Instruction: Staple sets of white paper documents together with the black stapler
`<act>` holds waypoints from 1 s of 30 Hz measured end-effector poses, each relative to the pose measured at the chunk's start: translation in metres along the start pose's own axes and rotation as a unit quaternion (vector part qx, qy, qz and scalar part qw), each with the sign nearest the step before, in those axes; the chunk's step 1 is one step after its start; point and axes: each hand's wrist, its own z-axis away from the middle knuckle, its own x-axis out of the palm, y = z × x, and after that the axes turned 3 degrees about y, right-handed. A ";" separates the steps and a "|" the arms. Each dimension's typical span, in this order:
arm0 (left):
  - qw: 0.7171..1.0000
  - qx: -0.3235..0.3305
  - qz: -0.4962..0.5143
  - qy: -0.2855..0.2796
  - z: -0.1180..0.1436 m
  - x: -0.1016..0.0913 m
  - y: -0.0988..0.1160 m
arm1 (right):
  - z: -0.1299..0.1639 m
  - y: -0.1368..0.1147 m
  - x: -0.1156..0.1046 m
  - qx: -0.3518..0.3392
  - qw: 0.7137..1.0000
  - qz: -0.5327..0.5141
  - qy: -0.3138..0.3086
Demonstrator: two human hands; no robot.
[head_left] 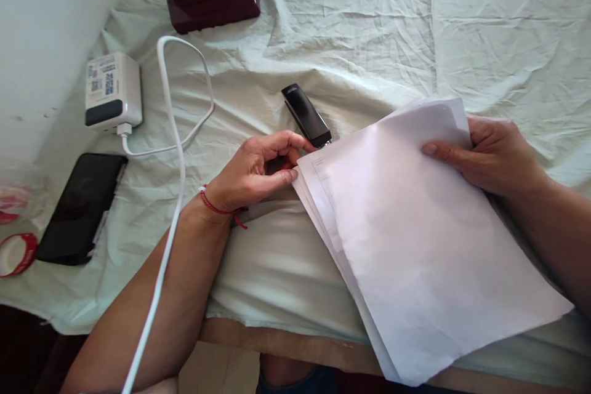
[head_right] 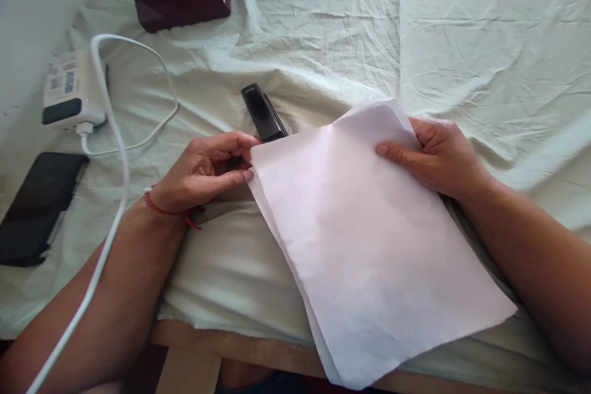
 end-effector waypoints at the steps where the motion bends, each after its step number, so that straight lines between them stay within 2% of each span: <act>1: 1.000 0.000 0.001 -0.001 0.000 0.000 0.000 | 0.000 0.000 0.000 0.002 1.000 0.004 0.002; 6: 1.000 0.000 -0.018 0.013 0.000 0.001 0.000 | 0.002 0.000 0.000 0.021 1.000 0.003 0.000; 11: 1.000 0.009 -0.018 0.020 0.001 0.002 -0.004 | 0.001 0.002 0.000 -0.002 1.000 0.019 -0.001; 21: 0.998 0.008 -0.063 0.019 -0.001 0.001 -0.001 | 0.002 0.002 0.000 -0.005 0.999 0.024 -0.033; 30: 0.995 0.043 -0.086 0.017 -0.004 0.004 -0.002 | 0.002 -0.001 0.001 -0.007 0.998 0.033 -0.054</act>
